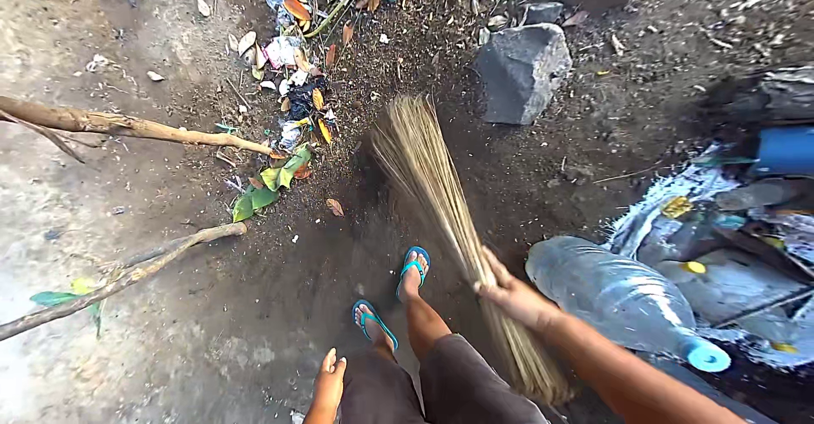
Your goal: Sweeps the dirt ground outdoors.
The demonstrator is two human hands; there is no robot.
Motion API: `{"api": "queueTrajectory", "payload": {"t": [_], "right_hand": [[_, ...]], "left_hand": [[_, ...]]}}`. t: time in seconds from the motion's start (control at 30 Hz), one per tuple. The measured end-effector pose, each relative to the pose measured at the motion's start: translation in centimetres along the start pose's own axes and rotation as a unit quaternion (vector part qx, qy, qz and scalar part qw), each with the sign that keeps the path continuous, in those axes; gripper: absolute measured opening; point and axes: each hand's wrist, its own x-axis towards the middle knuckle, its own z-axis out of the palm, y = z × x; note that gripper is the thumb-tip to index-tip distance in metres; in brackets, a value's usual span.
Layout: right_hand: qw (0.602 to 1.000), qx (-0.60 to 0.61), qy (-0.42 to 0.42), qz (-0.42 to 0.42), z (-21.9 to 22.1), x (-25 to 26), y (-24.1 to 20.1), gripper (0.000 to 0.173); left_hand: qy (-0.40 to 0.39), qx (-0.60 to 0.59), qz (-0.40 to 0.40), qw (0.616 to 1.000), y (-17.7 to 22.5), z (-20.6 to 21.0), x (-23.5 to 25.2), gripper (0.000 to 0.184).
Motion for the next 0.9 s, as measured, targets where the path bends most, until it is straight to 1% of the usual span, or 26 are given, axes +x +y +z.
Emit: {"api": "queueTrajectory", "payload": {"t": [0.07, 0.13, 0.2, 0.23, 0.27, 0.3, 0.37, 0.4, 0.43, 0.5, 0.57, 0.6, 0.67, 0.73, 0.77, 0.8, 0.83, 0.87, 0.9], "right_hand": [[0.996, 0.017, -0.088, 0.031, 2.8, -2.9, 1.3, 0.101], [0.979, 0.012, -0.185, 0.085, 4.0, -4.5, 2.4, 0.103], [0.960, -0.039, -0.246, 0.131, 5.2, -3.7, 2.9, 0.103], [0.955, -0.073, -0.252, 0.138, 5.7, -2.3, 3.0, 0.101], [0.958, -0.095, -0.236, 0.132, 6.1, -0.5, 2.9, 0.100], [0.968, -0.099, -0.203, 0.112, 6.3, 1.8, 2.4, 0.098], [0.993, -0.036, -0.092, 0.065, 6.3, 5.5, 0.5, 0.097], [0.998, 0.004, -0.049, 0.041, 6.3, 6.8, -0.6, 0.096], [0.999, 0.033, -0.026, 0.017, 6.8, 7.3, -1.6, 0.094], [0.998, 0.061, -0.026, -0.020, 10.0, 6.0, -2.1, 0.091], [0.992, 0.094, -0.069, -0.041, 13.2, 3.5, -2.2, 0.095], [0.987, 0.115, -0.105, -0.035, 14.5, 2.0, -2.6, 0.095], [0.972, 0.146, -0.181, 0.017, 16.6, -1.0, -3.6, 0.090], [0.955, 0.136, -0.256, 0.066, 19.0, -1.2, -4.2, 0.078], [0.949, 0.104, -0.283, 0.087, 20.6, -0.5, -4.1, 0.067], [0.950, 0.052, -0.289, 0.109, 22.3, 0.3, -4.3, 0.057], [0.950, -0.020, -0.287, 0.119, 24.0, 1.4, -4.9, 0.052], [0.951, -0.091, -0.275, 0.111, 25.4, 2.8, -5.4, 0.052], [0.959, -0.118, -0.241, 0.094, 26.5, 4.1, -5.6, 0.054]], "left_hand": [[0.007, -0.004, -0.003, 1.000, -0.1, 0.0, -0.6, 0.056], [-0.005, 0.000, 0.007, 1.000, 0.4, 0.1, -1.2, 0.057], [-0.019, 0.008, 0.023, 1.000, 1.3, 0.3, -1.6, 0.057], [-0.022, 0.012, 0.029, 0.999, 1.7, 0.4, -1.5, 0.057], [-0.021, 0.009, 0.036, 0.999, 2.3, 0.5, -1.5, 0.056], [-0.019, -0.002, 0.045, 0.999, 3.1, 0.5, -1.6, 0.055], [-0.021, -0.039, 0.072, 0.996, 5.0, 0.5, -2.0, 0.055], [-0.031, -0.061, 0.094, 0.993, 6.1, 0.8, -2.3, 0.055], [-0.043, -0.082, 0.119, 0.989, 7.2, 1.1, -2.7, 0.057], [-0.076, -0.112, 0.163, 0.977, 8.6, 1.4, -3.5, 0.059], [-0.115, -0.154, 0.188, 0.963, 10.2, 1.9, -4.5, 0.063], [-0.131, -0.175, 0.184, 0.958, 10.6, 2.0, -5.3, 0.064], [-0.154, -0.214, 0.131, 0.956, 10.1, 2.0, -8.1, 0.063], [-0.131, -0.264, 0.064, 0.953, 9.3, 2.1, -10.2, 0.056], [-0.108, -0.293, 0.027, 0.950, 8.9, 2.2, -10.6, 0.053], [-0.083, -0.324, -0.010, 0.942, 8.4, 2.3, -10.1, 0.054], [-0.059, -0.352, -0.043, 0.933, 8.3, 2.4, -8.7, 0.056], [-0.053, -0.369, -0.060, 0.926, 8.4, 2.3, -6.4, 0.056], [-0.063, -0.370, -0.060, 0.925, 8.9, 2.1, -3.8, 0.055]]}}
